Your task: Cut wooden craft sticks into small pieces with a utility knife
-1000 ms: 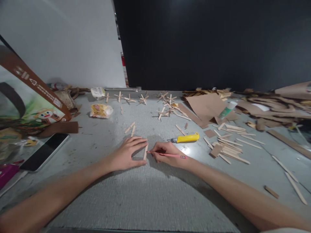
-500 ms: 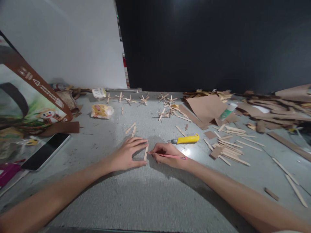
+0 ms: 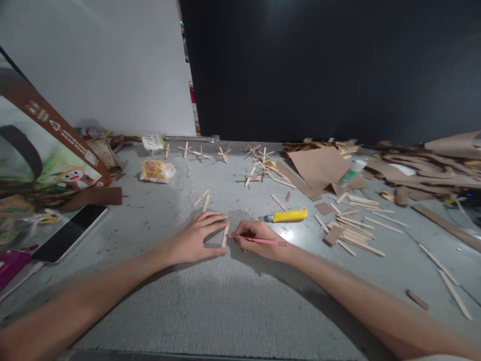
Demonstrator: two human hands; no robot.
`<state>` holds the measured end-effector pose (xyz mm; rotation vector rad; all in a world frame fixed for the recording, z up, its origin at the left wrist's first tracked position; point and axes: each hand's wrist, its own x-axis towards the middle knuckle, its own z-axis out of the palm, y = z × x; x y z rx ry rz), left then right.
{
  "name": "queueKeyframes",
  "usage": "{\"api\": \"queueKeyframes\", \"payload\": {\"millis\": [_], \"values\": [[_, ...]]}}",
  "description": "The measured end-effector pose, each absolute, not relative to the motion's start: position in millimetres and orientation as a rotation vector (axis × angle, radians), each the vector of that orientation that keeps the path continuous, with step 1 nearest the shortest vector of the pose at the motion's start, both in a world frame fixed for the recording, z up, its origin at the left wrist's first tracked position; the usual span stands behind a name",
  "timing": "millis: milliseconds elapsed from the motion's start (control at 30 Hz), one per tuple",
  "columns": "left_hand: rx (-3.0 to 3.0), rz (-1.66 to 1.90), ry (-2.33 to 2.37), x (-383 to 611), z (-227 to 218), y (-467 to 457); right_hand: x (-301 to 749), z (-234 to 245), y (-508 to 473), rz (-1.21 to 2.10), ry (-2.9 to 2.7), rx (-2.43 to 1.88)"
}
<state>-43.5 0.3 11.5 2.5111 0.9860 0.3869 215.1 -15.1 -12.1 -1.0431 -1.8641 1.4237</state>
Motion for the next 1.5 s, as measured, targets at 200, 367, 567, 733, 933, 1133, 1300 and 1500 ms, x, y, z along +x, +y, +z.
{"api": "queueKeyframes", "payload": {"millis": [200,367,567,733,933,1133,1300,1500], "values": [[2.51,0.39,0.995,-43.3,11.2,0.6,214.3,-7.7,-15.5,1.412,-1.878,-1.057],[2.515,0.377,0.982,-43.8,9.7,1.5,214.1,-6.2,-15.9,1.412,-1.894,-1.018],[2.521,0.393,0.979,-43.4,9.3,1.7,214.5,-8.7,-15.2,1.404,-1.868,-1.061],[2.52,0.387,0.972,-43.7,10.9,0.8,214.1,-8.5,-14.7,1.409,-1.878,-1.062],[2.516,0.452,0.964,-44.6,9.9,0.6,213.8,-8.9,-15.1,1.4,-1.879,-1.041],[2.515,0.462,0.95,-44.7,7.9,4.6,214.3,-8.2,-15.4,1.39,-1.891,-1.071],[2.471,0.443,0.961,-44.3,11.4,3.2,215.1,-10.4,-14.9,1.395,-1.89,-1.028],[2.431,0.447,0.991,-44.2,9.2,4.0,216.6,-15.4,-12.8,1.4,-1.898,-1.01]]}}
